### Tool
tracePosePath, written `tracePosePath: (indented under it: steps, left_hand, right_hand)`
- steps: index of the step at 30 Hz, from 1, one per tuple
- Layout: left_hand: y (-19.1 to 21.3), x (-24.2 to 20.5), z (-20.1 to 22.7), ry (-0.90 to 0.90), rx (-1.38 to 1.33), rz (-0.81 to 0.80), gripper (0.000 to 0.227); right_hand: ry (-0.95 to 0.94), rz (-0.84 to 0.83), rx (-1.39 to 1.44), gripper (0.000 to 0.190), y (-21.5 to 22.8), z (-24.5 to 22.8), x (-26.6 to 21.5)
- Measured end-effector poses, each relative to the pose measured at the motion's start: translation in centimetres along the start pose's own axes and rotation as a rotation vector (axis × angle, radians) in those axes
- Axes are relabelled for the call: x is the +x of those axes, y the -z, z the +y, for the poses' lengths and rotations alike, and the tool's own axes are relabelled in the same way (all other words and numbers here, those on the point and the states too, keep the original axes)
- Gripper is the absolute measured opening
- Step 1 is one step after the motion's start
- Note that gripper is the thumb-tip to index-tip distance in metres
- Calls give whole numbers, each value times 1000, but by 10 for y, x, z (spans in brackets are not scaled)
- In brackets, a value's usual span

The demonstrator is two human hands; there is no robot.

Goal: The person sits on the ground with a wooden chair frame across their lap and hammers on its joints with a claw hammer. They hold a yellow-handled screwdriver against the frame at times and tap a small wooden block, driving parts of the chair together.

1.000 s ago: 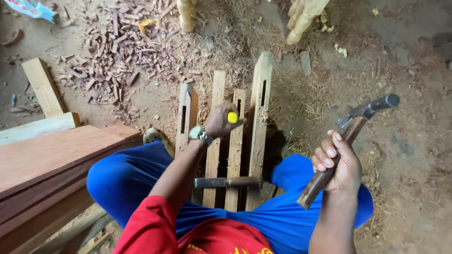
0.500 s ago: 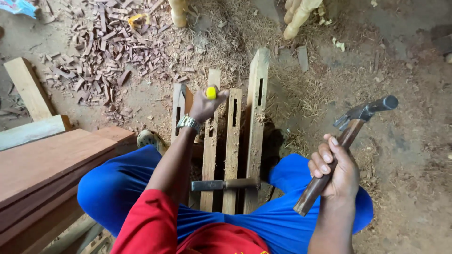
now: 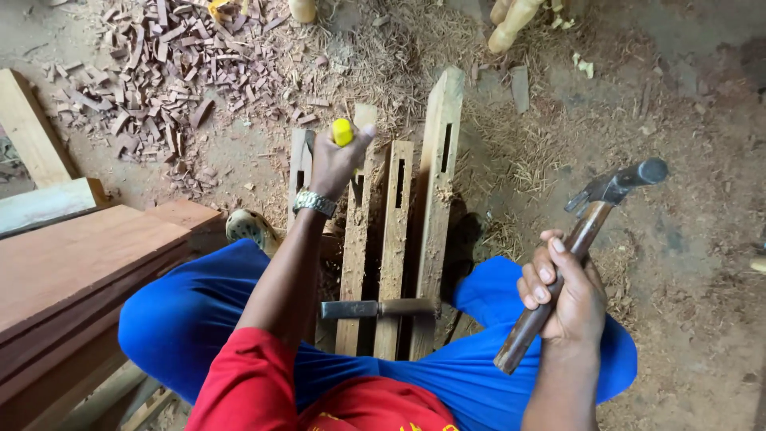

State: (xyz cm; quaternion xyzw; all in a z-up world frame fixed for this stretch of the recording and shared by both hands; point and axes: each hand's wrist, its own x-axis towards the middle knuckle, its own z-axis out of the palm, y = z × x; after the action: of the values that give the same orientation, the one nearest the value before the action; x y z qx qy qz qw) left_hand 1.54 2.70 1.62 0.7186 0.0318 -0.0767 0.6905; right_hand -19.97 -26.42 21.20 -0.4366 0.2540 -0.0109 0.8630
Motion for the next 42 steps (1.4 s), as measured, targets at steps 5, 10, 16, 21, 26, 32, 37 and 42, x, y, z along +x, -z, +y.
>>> tracePosePath:
  steps: [5, 10, 16, 21, 26, 32, 37, 42]
  left_hand:
    - [11, -12, 58, -169, -103, -110, 24]
    - [-10, 1, 38, -256, 134, -42, 29]
    - [-21, 19, 14, -194, -23, -5, 31]
    - [-26, 29, -12, -98, 69, -55, 27]
    - [-26, 30, -25, -39, -96, -66, 25]
    - [-33, -2, -30, -16, 70, -55, 37]
    - [-24, -18, -1, -42, 39, -88, 35]
    - [-24, -12, -36, -160, -59, 82, 34]
  right_hand:
    - [6, 30, -60, 15, -6, 7, 1]
    - [1, 10, -86, 15, -12, 10, 3]
    - [32, 115, -591, 36, -45, 9, 5]
    - [46, 91, -1053, 55, -65, 13, 15]
    - [186, 66, -1334, 48, -76, 19, 34]
    - [429, -23, -1408, 45, -83, 22, 36]
    - [535, -105, -1391, 39, -70, 24, 26]
    - [373, -35, -1218, 40, -75, 25, 24]
